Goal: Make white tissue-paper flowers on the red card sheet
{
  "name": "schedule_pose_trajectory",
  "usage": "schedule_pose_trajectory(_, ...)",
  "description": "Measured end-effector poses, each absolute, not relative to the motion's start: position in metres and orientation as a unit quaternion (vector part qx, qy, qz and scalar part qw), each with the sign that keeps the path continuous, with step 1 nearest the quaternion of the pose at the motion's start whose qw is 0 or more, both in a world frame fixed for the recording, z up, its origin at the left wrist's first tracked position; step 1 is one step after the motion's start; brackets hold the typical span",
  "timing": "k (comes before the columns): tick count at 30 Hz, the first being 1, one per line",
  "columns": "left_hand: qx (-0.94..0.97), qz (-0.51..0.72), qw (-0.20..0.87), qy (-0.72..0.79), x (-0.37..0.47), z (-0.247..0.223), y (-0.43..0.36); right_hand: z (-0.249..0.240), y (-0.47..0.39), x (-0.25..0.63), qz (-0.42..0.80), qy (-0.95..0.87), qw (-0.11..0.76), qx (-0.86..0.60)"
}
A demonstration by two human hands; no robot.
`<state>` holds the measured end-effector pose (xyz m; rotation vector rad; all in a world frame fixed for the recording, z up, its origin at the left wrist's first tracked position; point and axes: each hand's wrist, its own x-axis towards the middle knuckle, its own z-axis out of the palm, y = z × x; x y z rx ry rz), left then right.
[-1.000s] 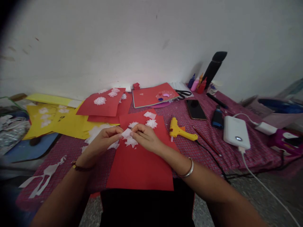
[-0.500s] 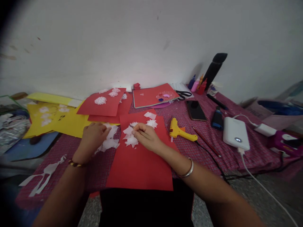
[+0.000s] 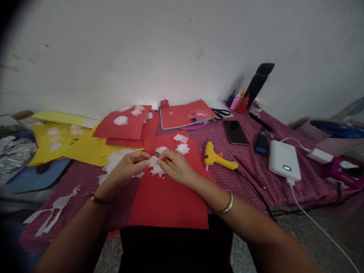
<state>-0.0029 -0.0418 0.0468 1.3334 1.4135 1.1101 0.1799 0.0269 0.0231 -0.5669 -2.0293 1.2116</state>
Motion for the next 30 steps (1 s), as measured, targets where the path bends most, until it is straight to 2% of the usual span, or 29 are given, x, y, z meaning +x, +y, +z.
schedule_pose_trajectory(3, 0.537, 0.456, 0.431, 0.564, -0.003, 0.048, -0.042, 0.022, 0.028, 0.180, 0.471, -0.776, 0.357, -0.219)
schedule_pose_trajectory(10, 0.453, 0.544, 0.438, 0.555, -0.009, 0.037, -0.037, 0.035, 0.021, 0.196, 0.524, -0.696, 0.446, -0.206)
schedule_pose_trajectory(20, 0.477, 0.562, 0.377, 0.560, -0.002, 0.039, -0.038, 0.036, 0.017, 0.191, 0.487, -0.788, 0.340, -0.163)
schedule_pose_trajectory(27, 0.538, 0.534, 0.336, 0.559, 0.002, 0.039, -0.044, 0.033, 0.018, 0.190, 0.480, -0.793, 0.340, -0.155)
schedule_pose_trajectory(30, 0.528, 0.568, 0.337, 0.534, 0.003, 0.039, -0.048, 0.033, 0.017, 0.191, 0.511, -0.768, 0.348, -0.165)
